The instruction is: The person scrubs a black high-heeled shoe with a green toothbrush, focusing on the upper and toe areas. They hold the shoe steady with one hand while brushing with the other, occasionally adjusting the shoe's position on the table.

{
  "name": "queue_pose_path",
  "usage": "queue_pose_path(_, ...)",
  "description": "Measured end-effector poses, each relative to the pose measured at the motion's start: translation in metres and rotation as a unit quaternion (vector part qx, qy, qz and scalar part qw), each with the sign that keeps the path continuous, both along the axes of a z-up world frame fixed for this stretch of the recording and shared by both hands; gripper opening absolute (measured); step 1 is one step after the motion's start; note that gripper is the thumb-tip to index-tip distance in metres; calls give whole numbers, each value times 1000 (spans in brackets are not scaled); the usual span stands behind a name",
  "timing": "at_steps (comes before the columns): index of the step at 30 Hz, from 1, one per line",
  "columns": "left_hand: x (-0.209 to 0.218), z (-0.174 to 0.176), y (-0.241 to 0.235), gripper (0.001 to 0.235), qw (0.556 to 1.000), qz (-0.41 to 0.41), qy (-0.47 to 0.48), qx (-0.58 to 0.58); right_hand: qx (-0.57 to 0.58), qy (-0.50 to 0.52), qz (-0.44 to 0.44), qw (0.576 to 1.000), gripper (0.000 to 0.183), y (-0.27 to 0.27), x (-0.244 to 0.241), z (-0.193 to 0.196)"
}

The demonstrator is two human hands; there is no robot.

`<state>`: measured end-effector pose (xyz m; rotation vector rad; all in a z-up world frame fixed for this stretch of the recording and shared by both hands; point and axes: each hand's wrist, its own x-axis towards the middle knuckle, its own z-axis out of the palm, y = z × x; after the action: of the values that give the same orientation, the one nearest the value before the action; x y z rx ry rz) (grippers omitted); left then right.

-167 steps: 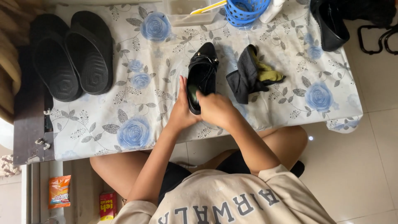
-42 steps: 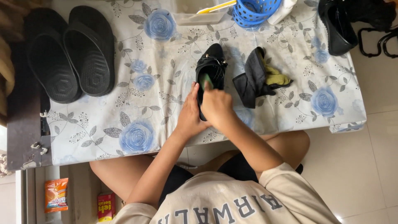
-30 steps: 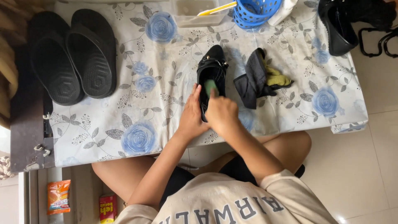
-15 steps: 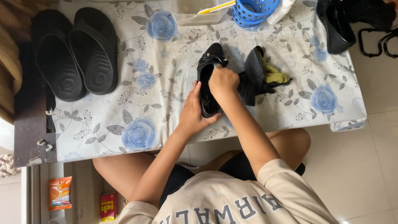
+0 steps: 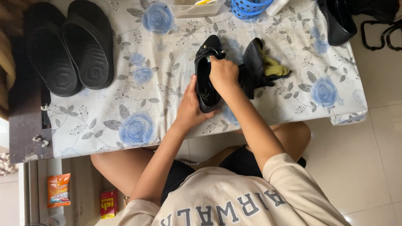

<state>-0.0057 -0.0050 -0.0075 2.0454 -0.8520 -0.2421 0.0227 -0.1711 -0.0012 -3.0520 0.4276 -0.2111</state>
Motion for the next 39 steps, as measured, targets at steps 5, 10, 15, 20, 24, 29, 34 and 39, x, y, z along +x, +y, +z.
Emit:
queue_pose_path(5, -2, -7, 0, 126, 1000, 5, -12, 14, 114, 187, 71, 973, 31, 31, -72, 93)
queue_pose_path(10, -5, -8, -1, 126, 999, 7, -42, 22, 94, 307, 52, 946, 33, 17, -85, 125)
queue_pose_path(15, -3, -12, -1, 128, 999, 1, -42, 23, 199, 227, 207, 931, 25, -16, -31, 118)
queue_pose_path(20, -3, -1, 3, 128, 997, 13, -54, 46, 1, 79, 278, 957, 36, -41, -15, 41)
queue_pose_path(24, -5, -7, 1, 126, 995, 34, -95, -6, -156, -17, 194, 968, 63, -52, -5, 48)
queue_pose_path(29, -5, -12, 0, 125, 994, 33, -105, 5, 39, -33, 348, 936, 43, -26, -12, 41)
queue_pose_path(34, -5, -13, 2, 129, 994, 18, -99, 29, -49, -59, 377, 923, 53, -65, 17, 20)
queue_pose_path(39, -5, -7, 1, 124, 996, 17, -89, 10, 67, -10, 428, 901, 37, -17, -16, 32)
